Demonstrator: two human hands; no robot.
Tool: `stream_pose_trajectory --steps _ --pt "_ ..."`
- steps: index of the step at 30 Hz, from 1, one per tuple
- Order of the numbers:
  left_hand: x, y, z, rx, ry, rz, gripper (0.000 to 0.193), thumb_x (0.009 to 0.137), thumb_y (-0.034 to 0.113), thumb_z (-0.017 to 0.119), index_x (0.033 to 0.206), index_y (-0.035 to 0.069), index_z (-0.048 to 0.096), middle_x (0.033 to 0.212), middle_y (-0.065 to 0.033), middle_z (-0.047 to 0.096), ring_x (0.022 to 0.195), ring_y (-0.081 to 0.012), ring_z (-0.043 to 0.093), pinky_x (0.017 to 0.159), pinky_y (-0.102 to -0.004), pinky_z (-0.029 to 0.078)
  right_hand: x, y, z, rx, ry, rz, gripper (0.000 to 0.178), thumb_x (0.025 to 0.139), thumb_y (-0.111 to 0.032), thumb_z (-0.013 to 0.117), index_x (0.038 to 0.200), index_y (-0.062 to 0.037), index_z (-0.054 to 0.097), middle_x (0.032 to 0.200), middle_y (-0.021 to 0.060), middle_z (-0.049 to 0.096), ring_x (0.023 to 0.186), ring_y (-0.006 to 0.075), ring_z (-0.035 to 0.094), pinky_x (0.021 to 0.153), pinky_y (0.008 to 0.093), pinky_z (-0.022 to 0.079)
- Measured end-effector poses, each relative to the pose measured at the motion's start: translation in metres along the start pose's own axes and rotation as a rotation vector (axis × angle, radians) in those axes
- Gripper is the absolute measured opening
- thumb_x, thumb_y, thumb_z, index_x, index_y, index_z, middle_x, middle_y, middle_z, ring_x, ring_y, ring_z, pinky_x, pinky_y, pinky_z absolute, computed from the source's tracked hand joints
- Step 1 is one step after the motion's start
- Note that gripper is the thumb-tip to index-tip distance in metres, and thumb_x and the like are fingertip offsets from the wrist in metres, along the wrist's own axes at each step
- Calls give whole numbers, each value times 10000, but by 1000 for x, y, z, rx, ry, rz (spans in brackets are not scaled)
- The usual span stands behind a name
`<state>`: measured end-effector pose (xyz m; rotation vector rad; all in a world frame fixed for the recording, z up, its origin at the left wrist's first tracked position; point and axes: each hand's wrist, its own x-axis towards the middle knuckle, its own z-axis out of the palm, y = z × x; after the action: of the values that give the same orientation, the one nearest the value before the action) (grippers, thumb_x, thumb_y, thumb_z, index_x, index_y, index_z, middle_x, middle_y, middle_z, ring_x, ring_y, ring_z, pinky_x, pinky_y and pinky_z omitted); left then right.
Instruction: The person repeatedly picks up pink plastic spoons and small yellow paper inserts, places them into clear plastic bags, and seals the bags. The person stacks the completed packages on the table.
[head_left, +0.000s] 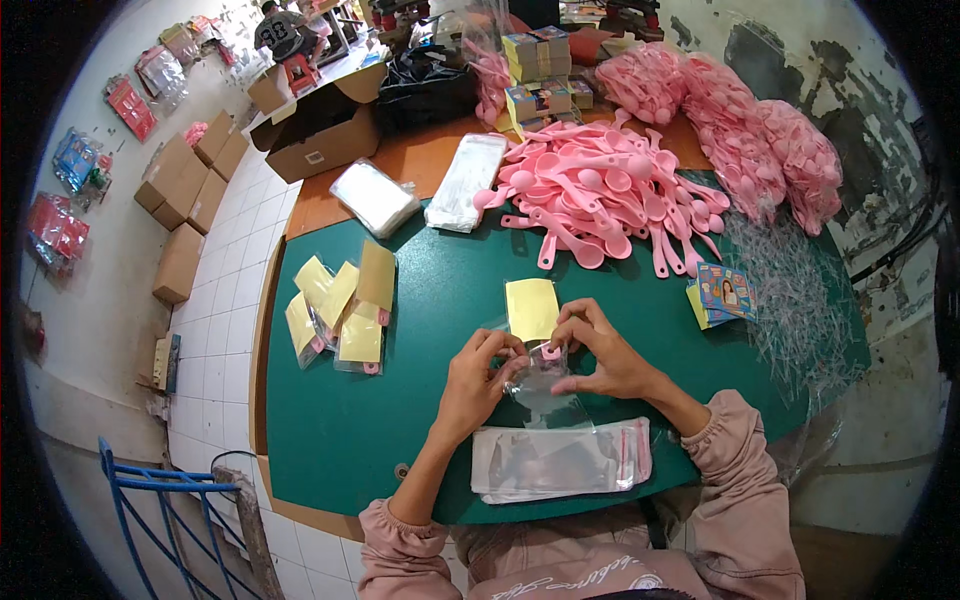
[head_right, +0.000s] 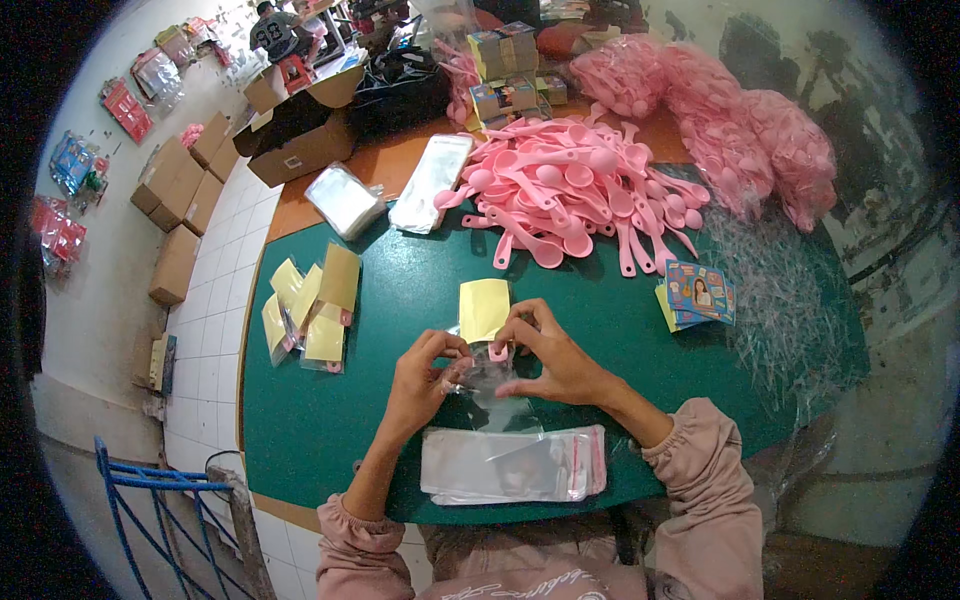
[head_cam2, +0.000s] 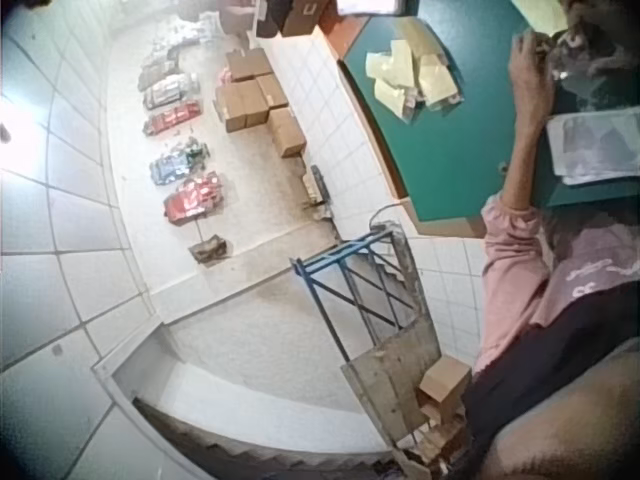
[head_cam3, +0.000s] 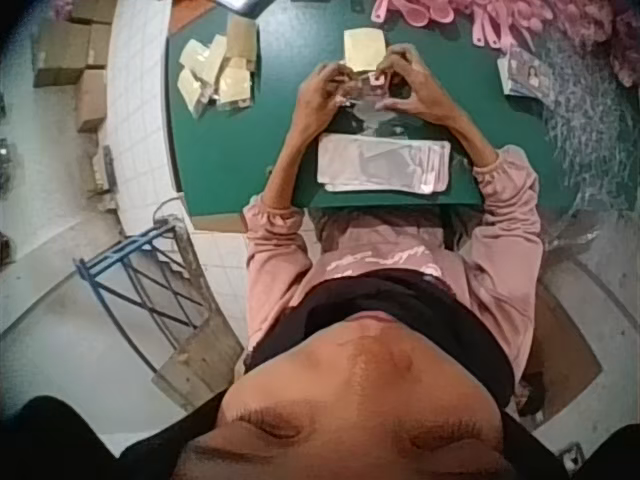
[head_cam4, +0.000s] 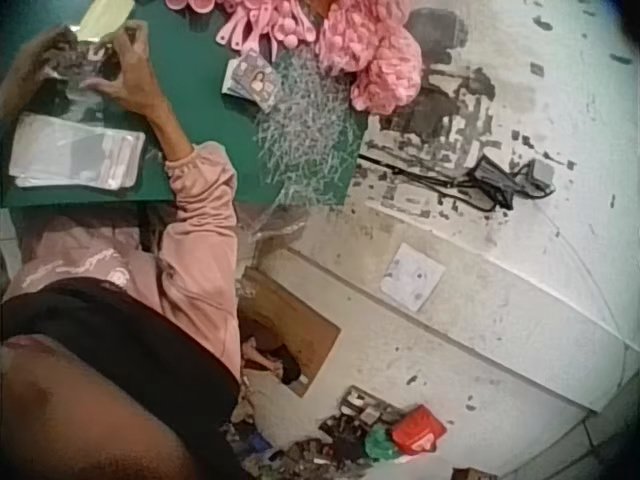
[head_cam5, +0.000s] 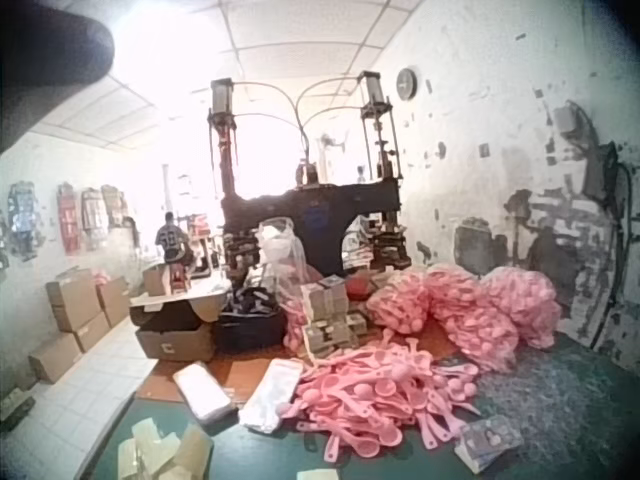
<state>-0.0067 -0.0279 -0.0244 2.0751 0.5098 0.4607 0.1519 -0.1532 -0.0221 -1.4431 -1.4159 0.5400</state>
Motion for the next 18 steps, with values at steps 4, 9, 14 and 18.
stream_pose_trajectory --steps 4,9,14,18 --pt "1 1 -5 87 -20 40 158 747 35 643 881 9 563 883 -72 551 806 -178 595 646 -262 531 -3 13 1 66 -8 140 197 730 -111 699 826 -35 544 1020 63 371 872 129 457 758 247 430" --pt "1 -1 -2 14 -19 9 136 769 54 639 865 -15 572 863 -58 545 794 -128 580 618 -262 533 -8 36 8 268 73 179 191 804 -156 635 884 -15 534 893 42 448 780 98 510 676 235 468" --pt "-1 -10 5 -178 -37 -112 160 788 86 643 848 -41 566 838 -46 552 756 -106 573 600 -248 528 -4 25 9 603 94 455 150 856 -130 570 849 7 507 814 43 538 751 103 570 674 240 498" --pt "0 -10 10 -246 26 -250 160 787 88 648 854 -14 546 816 -37 570 724 -103 574 590 -231 515 -5 30 14 485 224 453 128 841 -65 570 842 26 481 798 70 570 705 113 596 600 232 526"
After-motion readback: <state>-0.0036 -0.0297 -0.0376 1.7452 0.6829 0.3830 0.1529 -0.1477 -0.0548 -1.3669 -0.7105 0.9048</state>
